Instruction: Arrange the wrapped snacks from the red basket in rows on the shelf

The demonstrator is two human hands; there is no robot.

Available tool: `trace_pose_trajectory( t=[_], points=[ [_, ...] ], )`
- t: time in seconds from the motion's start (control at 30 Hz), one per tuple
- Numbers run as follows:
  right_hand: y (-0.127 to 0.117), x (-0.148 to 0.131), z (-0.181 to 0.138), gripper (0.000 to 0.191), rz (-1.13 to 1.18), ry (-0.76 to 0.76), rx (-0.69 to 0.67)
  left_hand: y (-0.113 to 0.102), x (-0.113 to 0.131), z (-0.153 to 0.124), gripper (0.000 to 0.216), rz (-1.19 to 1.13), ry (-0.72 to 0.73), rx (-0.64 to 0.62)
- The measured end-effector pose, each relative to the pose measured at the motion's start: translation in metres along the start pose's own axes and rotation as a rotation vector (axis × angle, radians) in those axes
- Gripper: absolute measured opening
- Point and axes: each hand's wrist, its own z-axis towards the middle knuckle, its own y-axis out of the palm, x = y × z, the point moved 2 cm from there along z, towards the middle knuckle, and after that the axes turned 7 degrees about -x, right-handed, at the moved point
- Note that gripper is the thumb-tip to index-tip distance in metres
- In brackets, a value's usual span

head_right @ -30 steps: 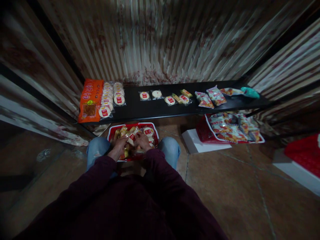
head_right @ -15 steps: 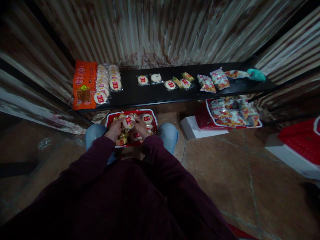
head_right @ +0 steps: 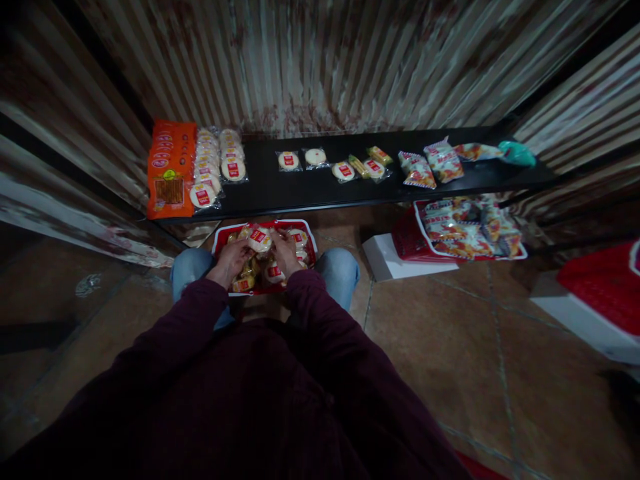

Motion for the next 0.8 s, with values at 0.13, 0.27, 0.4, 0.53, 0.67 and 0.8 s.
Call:
trace_pose_trajectory(
  t=[0.13, 0.27, 0.4, 0.53, 0.67, 0.8],
  points=[
    [0.006, 0.010, -0.008, 0.014, 0.084, 0.062, 0.026, 0.000, -0.017, -0.010, 0.043, -0.058, -0.057, -0.010],
    [0.011, 0.022, -0.016, 0.012, 0.101, 0.104, 0.048, 0.004, -0.030, -0.022, 0.068, -0.075, -0.084, 0.021],
    [0.013, 0.027, -0.017, 0.017, 0.003, 0.105, -0.008, 0.004, -0.032, -0.026, 0.072, 0.050, -0.092, 0.028],
    [0.005, 0.022, -0.012, 0.016, -0.028, 0.208, 0.005, -0.005, -0.024, -0.020, 0.057, 0.123, -0.072, 0.077],
    [-0.001, 0.013, -0.009, 0.013, -0.117, 0.327, -0.087, -0.009, -0.017, -0.013, 0.039, 0.105, 0.009, 0.096],
    [0.001, 0.003, -0.009, 0.013, -0.130, 0.333, -0.201, -0.005, -0.019, -0.011, 0.020, 0.130, 0.006, 0.048]
  ],
)
